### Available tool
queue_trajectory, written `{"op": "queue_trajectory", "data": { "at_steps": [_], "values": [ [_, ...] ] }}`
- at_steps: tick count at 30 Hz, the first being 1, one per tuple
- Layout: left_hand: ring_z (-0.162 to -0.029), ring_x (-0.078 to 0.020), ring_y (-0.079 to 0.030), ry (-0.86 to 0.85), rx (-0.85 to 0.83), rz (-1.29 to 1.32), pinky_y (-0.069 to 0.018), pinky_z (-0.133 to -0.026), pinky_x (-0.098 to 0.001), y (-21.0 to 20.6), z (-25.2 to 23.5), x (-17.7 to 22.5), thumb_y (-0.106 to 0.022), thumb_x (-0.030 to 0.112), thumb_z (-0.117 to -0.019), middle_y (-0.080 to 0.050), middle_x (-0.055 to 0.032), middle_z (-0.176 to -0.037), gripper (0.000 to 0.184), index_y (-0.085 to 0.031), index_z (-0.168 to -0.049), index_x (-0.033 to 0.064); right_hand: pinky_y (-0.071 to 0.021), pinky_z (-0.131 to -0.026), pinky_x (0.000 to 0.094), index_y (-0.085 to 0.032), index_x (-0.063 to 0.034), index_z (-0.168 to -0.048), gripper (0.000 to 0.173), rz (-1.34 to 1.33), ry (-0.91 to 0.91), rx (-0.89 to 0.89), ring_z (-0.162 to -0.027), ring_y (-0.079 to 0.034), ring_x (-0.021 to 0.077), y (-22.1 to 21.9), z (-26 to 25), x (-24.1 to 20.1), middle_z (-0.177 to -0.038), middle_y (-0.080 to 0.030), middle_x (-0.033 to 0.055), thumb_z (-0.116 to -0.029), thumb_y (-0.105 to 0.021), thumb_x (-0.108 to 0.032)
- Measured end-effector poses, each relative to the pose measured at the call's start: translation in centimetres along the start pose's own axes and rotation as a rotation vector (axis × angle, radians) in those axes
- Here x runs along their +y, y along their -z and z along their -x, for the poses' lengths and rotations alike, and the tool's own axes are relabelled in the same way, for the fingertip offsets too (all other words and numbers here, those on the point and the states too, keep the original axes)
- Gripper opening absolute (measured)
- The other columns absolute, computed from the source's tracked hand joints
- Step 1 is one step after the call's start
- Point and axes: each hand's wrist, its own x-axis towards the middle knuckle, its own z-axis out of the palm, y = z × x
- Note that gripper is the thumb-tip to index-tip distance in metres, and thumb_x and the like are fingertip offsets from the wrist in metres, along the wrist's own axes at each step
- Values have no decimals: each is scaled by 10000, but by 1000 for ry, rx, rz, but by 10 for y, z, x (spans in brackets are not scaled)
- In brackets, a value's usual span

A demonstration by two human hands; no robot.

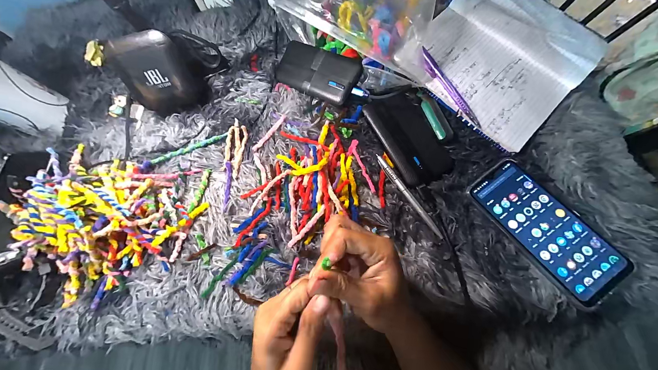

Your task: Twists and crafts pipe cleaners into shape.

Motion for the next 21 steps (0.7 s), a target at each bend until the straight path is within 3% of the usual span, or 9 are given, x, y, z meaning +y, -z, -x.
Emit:
{"op": "queue_trajectory", "data": {
  "at_steps": [3, 6, 8, 10, 12, 14, 16, 18, 21],
  "values": [
    [-612, 138, -506, 278, -156, 693, -391, -547, -48, 12, -4, 8, -566, 299, -1041, -639, 162, -745, 237, -742, -968, 158, -490, -766, 105, -649, 38, -965, 372, -123, -27, -182, -900, -588, -64, 4, -1, -1, -968, -654, 0, -1018, -622, -328],
    [-672, 106, -584, 365, -270, 961, -454, -608, -71, 20, -8, 5, -601, 265, -1026, -692, 132, -794, 199, -755, -1042, 141, -497, -803, 112, -644, 42, -923, 207, -158, -19, -222, -928, -594, -50, 5, -2, -1, -954, -640, 9, -988, -660, -154],
    [-642, 128, -538, 313, -229, 791, -417, -565, -54, 19, -7, 5, -592, 273, -1033, -679, 148, -808, 202, -747, -1041, 143, -503, -762, 103, -639, -4, -865, 165, -120, -31, -141, -864, -589, -73, 5, -1, 0, -895, -626, -42, -966, -682, -128],
    [-635, 135, -533, 125, -80, 334, -433, -558, -39, 13, -4, 5, -553, 262, -1057, -660, 146, -812, 210, -720, -1039, 136, -506, -699, 91, -636, -20, -831, 159, -49, -28, -31, -788, -580, -80, 2, 0, 0, -853, -613, -56, -945, -700, -112],
    [-685, 88, -539, -104, 72, -214, -454, -640, -57, 5, -2, 0, -522, 226, -1077, -595, 44, -808, 224, -657, -1021, 56, -494, -640, 87, -627, -35, -812, 159, 13, -21, 59, -718, -551, -78, -1, 1, 1, -822, -587, -58, -929, -712, -103],
    [-702, 29, -545, -203, 131, -424, -461, -666, -91, -2, -3, -4, -494, 205, -1084, -567, -32, -799, 255, -629, -1004, 4, -485, -611, 93, -620, -60, -799, 158, 25, -23, 114, -694, -538, -67, -3, 2, 2, -813, -577, -61, -922, -713, -94],
    [-665, 70, -532, -116, 89, -221, -469, -622, -74, -3, -4, -3, -460, 222, -1101, -567, 34, -784, 279, -636, -979, 44, -489, -624, 97, -622, -86, -805, 157, -30, -62, 104, -708, -548, -70, -2, 1, 2, -813, -580, -78, -938, -697, -118],
    [-603, 111, -493, 67, 23, 185, -425, -537, -63, -2, -5, 3, -477, 261, -1093, -577, 133, -744, 278, -672, -962, 113, -510, -656, 99, -655, -108, -866, 194, -142, -123, 12, -748, -575, -76, 3, 0, 1, -854, -605, -100, -1005, -641, -242],
    [-566, 118, -468, 331, -51, 705, -369, -493, -69, 3, -9, 8, -577, 277, -1043, -583, 161, -705, 224, -710, -923, 143, -494, -667, 101, -718, -115, -983, 385, -310, -192, -133, -812, -599, -77, 9, -2, 2, -997, -681, -96, -1036, -540, -453]
  ]
}}
